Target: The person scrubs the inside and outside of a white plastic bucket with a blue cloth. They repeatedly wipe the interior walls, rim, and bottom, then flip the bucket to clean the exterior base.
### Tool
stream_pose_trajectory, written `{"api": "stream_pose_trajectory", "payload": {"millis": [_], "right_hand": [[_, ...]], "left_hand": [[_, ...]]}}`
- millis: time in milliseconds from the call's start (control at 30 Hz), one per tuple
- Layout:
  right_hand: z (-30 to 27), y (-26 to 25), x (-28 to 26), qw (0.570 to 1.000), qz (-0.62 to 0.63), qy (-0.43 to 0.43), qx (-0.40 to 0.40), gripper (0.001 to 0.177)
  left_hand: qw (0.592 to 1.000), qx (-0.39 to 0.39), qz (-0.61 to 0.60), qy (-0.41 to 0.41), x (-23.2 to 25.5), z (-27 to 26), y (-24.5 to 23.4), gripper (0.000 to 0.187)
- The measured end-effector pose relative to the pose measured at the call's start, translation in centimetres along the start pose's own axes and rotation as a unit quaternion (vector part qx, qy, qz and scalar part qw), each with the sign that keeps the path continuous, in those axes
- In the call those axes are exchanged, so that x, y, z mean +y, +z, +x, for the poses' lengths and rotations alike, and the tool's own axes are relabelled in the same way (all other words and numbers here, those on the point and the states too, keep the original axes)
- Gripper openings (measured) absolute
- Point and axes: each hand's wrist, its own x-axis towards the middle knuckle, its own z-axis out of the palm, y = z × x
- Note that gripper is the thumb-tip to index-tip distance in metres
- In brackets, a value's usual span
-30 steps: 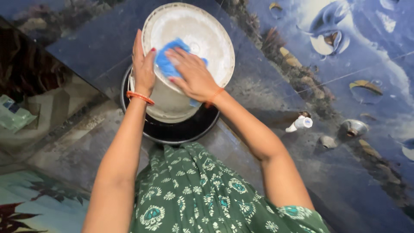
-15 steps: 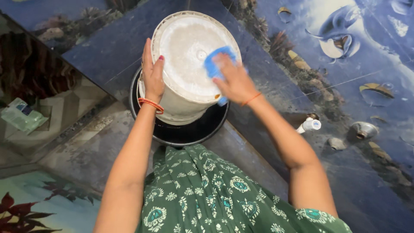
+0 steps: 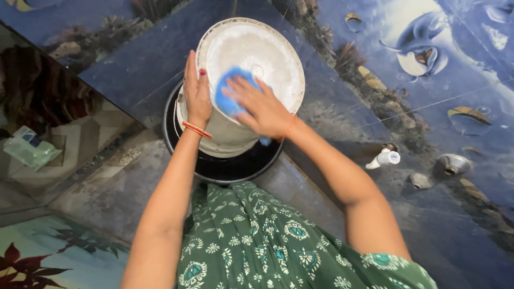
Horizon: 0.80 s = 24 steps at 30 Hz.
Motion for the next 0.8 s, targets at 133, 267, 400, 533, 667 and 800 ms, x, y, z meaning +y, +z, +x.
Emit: {"api": "stream_pose_trajectory", "payload": {"millis": [133,267,400,533,667,800], "right_hand": [[-1.4,-0.2,-0.4,1.0,0.016,-0.004,-0.022,0.063],[5.6,2.2,4.2,0.997,-0.019,-0.018,0.07,0.062],[8.6,1.3,11.6,0.986,0.0,0.11,0.123,0.058],[0.5,0.0,13.8,0.982,-0.024,0.16,0.101,0.066],[-4.4,1.0,6.7,0.987,-0.016,0.132,0.092,0.067],[-0.2,2.5,1.9,0.997,-0.004,0.03,0.071,0.06]], "left_hand": [[1.0,-0.004,-0.006,0.0,0.1,-0.5,0.2,0.061],[1.0,-0.009,0.011,0.008,0.5,-0.3,0.4,0.056],[1.0,-0.009,0.011,0.008,1.0,-0.1,0.2,0.058],[1.0,-0.005,0.008,0.008,1.0,-0.6,0.0,0.059],[1.0,0.006,-0.002,-0.001,1.3,-0.4,0.6,0.059],[1.0,0.001,0.005,-0.002,1.6,-0.3,1.1,0.059]]}}
